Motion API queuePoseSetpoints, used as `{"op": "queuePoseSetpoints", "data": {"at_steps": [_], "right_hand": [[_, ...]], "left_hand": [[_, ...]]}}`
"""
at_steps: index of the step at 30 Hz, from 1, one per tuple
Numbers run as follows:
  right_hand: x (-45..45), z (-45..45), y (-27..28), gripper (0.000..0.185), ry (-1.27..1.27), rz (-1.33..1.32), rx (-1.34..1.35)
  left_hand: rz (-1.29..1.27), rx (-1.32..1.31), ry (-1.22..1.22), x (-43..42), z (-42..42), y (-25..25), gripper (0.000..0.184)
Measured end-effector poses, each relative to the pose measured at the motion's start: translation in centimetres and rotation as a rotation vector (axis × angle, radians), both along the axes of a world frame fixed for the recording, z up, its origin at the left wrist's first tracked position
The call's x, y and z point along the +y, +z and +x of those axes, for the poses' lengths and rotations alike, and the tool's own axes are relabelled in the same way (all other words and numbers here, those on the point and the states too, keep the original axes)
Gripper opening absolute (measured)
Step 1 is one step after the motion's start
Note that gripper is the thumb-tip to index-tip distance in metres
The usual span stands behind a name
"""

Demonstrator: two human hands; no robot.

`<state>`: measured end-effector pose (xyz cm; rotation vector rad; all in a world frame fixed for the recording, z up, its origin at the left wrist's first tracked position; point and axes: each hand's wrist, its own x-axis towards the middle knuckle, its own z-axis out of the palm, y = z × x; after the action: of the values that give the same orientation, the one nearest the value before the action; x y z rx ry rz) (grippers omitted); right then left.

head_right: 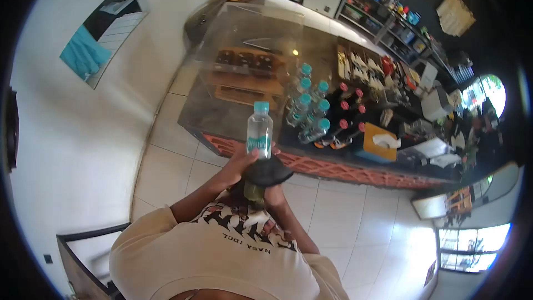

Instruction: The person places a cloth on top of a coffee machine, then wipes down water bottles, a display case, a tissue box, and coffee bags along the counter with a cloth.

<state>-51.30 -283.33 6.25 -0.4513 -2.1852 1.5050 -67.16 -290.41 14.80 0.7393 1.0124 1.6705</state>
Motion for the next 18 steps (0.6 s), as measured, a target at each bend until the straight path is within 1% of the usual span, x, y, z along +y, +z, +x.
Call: {"op": "queuePoseSetpoints", "data": {"at_steps": [1, 2, 3, 4, 5, 6, 7, 8, 9, 10, 11, 12, 13, 14, 15, 16, 17, 18], "right_hand": [[-0.1, 0.1, -0.8, 0.035, -0.030, -0.010, -0.011], [-0.3, 0.1, -2.4, 0.035, -0.118, -0.110, 0.004], [-0.8, -0.1, -3.3, 0.034, -0.203, -0.209, 0.021], [-1.7, -0.8, -1.9, 0.031, -0.290, -0.065, 0.077], [-1.5, -1.1, -0.2, 0.031, -0.308, -0.070, 0.075], [-1.2, -1.5, 2.4, 0.030, -0.395, -0.254, 0.036], [-1.0, -1.7, 4.3, 0.030, -0.479, -0.438, -0.001], [-1.1, -1.9, 5.2, 0.028, -0.613, -0.474, 0.031], [-0.7, -1.3, 3.6, 0.028, -0.628, -0.478, 0.034], [0.0, -0.5, 0.9, 0.029, -0.561, -0.532, 0.185], [0.5, 0.4, -0.6, 0.029, -0.492, -0.581, 0.337], [1.2, 0.9, 0.3, 0.034, -0.444, 0.393, 0.179], [1.1, 0.7, 2.3, 0.034, -0.464, 0.391, 0.174], [0.7, 0.1, 4.6, 0.035, -0.384, -0.027, 0.243], [0.3, -0.4, 5.7, 0.036, -0.291, -0.442, 0.315], [-0.1, -0.9, 4.5, 0.036, -0.310, -0.443, 0.324], [-0.2, -1.5, 2.5, 0.035, -0.397, -0.534, 0.391], [-0.4, -1.9, 1.4, 0.035, -0.479, -0.626, 0.459]], "left_hand": [[-0.007, 0.021, -0.011, -0.3, 0.8, 0.2, 0.055], [-0.050, -0.120, -0.003, -0.4, 0.9, 0.3, 0.049], [-0.061, -0.128, -0.025, -0.5, 1.0, 0.1, 0.049], [-0.021, -0.103, 0.072, -0.5, 1.0, -0.1, 0.047], [0.022, -0.077, 0.171, -0.4, 1.0, -0.3, 0.045], [0.053, 0.006, 0.256, -0.3, 1.3, -0.2, 0.042], [0.050, 0.004, 0.241, -0.4, 1.3, 0.1, 0.042], [0.063, 0.023, 0.256, -0.6, 1.1, 0.6, 0.040], [0.076, 0.045, 0.269, -0.7, 0.9, 0.8, 0.038], [0.096, 0.080, 0.321, -0.5, 0.7, 0.2, 0.032], [0.092, 0.080, 0.303, -0.7, 0.3, -0.3, 0.032], [0.014, 0.078, 0.263, -1.2, -0.2, -0.9, 0.029], [-0.064, 0.078, 0.222, -1.5, -0.7, -1.1, 0.027], [-0.132, 0.102, 0.113, -1.7, -1.0, 0.0, 0.029], [-0.135, 0.107, 0.091, -1.7, -0.7, 1.1, 0.029], [-0.191, 0.364, 0.024, -1.6, -0.4, 2.1, 0.030], [-0.242, 0.623, -0.040, -1.6, 0.0, 2.6, 0.032], [-0.050, 0.691, -0.016, -1.3, 0.3, -0.4, 0.033]]}}
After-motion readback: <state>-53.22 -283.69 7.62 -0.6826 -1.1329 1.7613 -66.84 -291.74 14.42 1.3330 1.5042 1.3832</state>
